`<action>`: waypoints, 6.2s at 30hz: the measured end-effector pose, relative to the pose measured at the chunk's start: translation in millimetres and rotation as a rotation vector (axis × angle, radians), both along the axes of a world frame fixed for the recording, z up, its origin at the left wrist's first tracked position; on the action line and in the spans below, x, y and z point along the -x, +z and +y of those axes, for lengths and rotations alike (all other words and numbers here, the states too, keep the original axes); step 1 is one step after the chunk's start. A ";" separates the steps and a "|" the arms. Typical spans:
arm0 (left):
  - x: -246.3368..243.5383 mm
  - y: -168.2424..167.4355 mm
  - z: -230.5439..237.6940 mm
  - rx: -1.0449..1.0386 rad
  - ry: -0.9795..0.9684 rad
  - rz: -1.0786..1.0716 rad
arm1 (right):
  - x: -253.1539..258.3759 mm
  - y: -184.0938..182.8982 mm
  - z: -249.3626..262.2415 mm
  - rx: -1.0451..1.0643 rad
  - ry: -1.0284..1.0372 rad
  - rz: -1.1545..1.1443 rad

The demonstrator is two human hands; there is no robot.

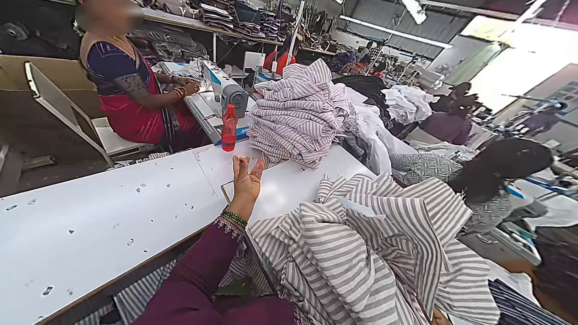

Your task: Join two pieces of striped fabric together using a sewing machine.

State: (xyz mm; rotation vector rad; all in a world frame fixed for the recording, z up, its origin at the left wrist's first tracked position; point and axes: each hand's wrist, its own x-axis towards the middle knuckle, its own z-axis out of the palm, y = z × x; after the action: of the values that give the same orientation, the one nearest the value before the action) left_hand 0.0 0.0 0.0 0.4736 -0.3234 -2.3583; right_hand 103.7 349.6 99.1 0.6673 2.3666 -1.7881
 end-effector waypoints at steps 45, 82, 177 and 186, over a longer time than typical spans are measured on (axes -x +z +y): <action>-27.7 -19.2 118.6 1.581 -0.501 0.110 | 52.4 -154.4 108.6 0.004 0.223 0.773; 28.2 46.3 234.9 2.491 -0.984 0.540 | 26.5 -130.3 75.9 -0.234 0.151 0.667; 52.1 13.1 227.7 1.398 -1.485 0.143 | 54.4 -34.9 52.0 -0.954 0.506 0.131; 49.9 15.7 226.3 1.384 -1.489 0.145 | 48.1 -83.9 73.5 0.356 -0.266 0.675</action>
State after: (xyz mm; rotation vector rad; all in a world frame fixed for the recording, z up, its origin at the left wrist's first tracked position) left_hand -49.9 226.3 15.7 -0.9158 -2.6213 -2.4269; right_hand 55.6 423.0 15.2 0.3772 2.2587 -2.8296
